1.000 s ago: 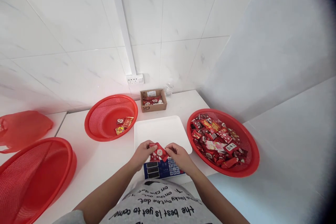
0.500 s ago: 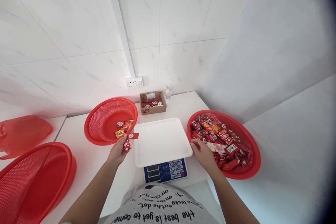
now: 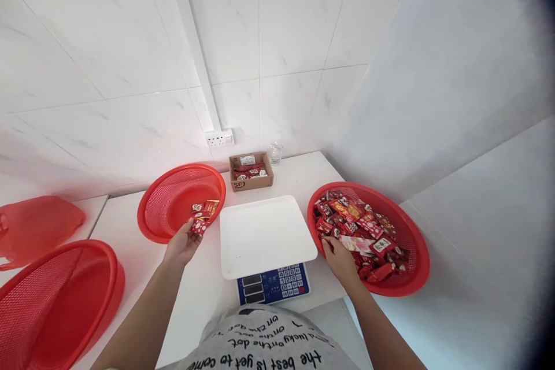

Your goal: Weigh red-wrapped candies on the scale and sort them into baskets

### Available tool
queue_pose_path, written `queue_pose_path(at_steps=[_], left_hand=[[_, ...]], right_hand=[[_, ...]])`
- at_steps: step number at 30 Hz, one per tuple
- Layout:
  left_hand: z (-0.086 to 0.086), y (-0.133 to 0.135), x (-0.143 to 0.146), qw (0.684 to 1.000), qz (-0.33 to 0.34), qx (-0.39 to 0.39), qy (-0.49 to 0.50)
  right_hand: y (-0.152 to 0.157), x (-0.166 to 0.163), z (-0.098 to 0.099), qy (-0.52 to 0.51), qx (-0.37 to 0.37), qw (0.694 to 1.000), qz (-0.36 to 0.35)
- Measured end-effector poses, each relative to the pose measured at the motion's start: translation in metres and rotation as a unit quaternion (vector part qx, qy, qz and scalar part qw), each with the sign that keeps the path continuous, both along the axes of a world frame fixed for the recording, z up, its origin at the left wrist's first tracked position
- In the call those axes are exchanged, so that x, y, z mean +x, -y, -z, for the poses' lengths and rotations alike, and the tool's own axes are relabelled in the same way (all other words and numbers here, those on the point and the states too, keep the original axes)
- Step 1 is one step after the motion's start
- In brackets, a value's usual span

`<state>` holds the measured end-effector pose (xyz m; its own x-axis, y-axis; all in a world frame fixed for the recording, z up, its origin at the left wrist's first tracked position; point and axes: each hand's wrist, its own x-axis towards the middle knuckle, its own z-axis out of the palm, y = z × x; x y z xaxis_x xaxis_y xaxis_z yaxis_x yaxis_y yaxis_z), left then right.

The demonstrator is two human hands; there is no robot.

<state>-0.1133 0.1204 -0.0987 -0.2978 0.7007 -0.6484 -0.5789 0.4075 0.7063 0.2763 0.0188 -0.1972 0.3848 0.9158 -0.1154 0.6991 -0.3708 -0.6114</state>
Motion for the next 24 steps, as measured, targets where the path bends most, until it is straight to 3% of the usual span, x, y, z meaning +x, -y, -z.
queue_pose_path(at_steps=[24], left_hand=[[-0.019,-0.016,-0.014,0.998,-0.044,0.043,0.001]], right_hand=[[0.000,0.001,0.007,-0.004,0.004,1.000,0.009]])
